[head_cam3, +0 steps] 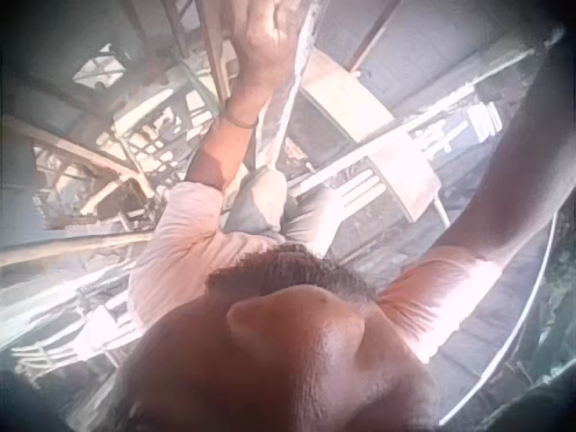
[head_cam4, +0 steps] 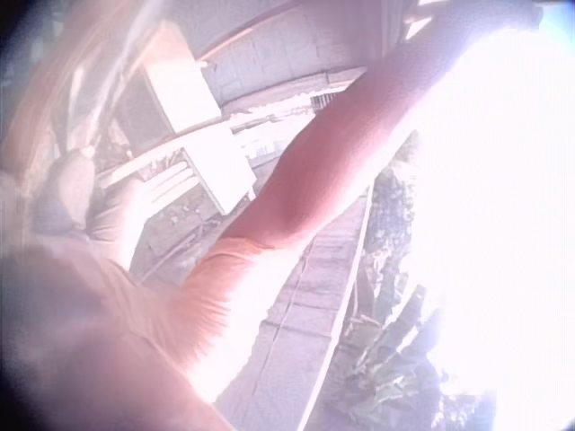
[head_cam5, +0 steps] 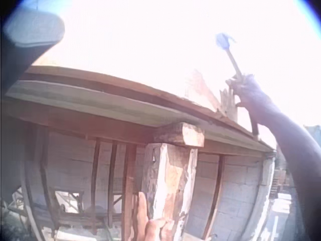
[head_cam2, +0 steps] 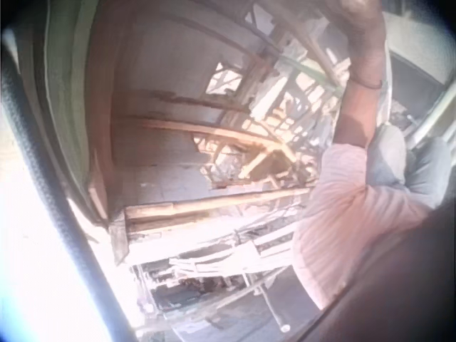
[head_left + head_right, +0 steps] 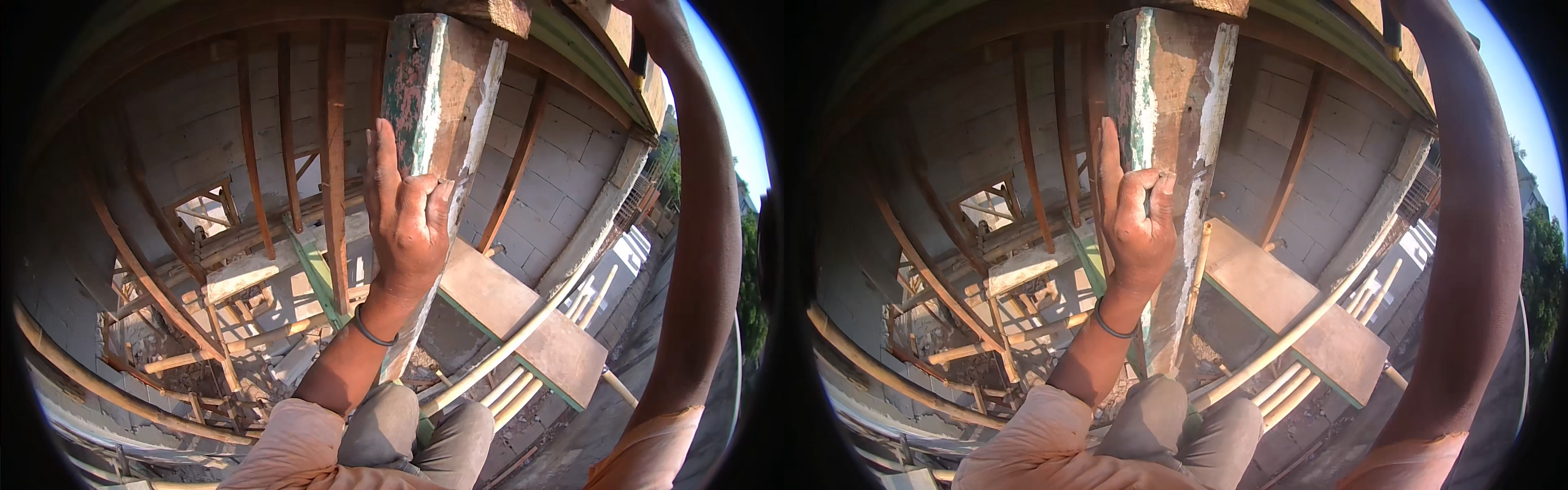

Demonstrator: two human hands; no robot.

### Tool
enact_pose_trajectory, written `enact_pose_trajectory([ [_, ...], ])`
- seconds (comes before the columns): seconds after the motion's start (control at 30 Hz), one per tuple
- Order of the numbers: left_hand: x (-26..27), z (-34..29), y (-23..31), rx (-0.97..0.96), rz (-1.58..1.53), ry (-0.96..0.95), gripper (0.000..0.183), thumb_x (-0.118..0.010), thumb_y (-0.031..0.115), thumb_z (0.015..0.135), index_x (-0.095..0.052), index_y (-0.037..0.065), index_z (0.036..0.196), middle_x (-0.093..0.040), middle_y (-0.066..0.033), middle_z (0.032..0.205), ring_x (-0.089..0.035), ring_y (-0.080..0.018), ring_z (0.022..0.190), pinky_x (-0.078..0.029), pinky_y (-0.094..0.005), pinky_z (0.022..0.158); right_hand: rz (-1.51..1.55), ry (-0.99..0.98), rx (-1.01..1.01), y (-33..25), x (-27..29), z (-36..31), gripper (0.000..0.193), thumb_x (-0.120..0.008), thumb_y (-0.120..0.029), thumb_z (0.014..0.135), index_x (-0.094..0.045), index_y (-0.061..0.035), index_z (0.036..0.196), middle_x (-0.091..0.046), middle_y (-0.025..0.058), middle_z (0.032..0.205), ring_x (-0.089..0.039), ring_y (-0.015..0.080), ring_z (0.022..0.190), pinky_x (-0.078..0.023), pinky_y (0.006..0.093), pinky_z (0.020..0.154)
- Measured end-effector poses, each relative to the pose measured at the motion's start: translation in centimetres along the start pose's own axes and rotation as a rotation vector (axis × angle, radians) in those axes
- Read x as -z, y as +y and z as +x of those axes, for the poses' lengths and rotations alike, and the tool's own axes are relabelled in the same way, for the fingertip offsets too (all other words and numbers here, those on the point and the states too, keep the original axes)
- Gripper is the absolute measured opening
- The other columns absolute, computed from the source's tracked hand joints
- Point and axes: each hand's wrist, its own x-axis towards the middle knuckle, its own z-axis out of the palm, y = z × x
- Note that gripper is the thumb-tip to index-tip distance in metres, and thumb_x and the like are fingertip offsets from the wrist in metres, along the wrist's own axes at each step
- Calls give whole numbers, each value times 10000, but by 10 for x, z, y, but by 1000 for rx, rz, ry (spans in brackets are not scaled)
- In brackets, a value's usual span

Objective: The person secures wood formwork for a concrete beam by hammering nails through wooden planks into supporting beams and the existing concrete structure.

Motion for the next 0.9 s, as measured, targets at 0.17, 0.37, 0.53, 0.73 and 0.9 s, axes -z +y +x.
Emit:
enact_pose_trajectory([
  [0.17,34,16,-8,-25,109,-37,106,-639,-4,852,-536,-12,870,-275,-315,1494,-354,-461,1352,-379,-452,1059,152,-32,-232,-18,-30,-18,439,-562,-397,967,-584,-19,1190,-627,118,1031,-605,223,1013,-513,396,896],
  [0.37,45,12,-6,-53,61,-12,113,-622,-25,852,-515,1,876,-276,-309,1494,-297,-468,1381,-313,-500,1105,265,45,-226,-33,-32,-30,377,-585,-358,953,-635,-13,1098,-594,71,823,-586,152,760,-520,347,776],
  [0.53,46,14,-9,-122,48,87,99,-655,101,884,-612,24,930,-429,-252,1380,-424,-406,1281,-359,-484,1056,235,-17,-234,-23,-28,-29,417,-588,-356,961,-616,4,1168,-660,121,1061,-620,213,1036,-492,393,947],
  [0.73,51,66,12,-129,-353,358,159,-700,60,856,-657,52,1009,-587,-56,906,-571,-173,863,-499,-279,761,179,92,-220,-37,-16,-67,436,-601,-399,946,-619,15,1079,-634,76,819,-655,154,772,-558,316,778],
  [0.9,45,133,6,42,-652,379,131,-707,62,864,-629,11,956,-685,-75,914,-650,-120,823,-542,-248,726,480,-63,-527,-97,18,-135,301,-598,-359,931,-531,-66,936,-407,-26,658,-432,61,502,-367,232,418],
])
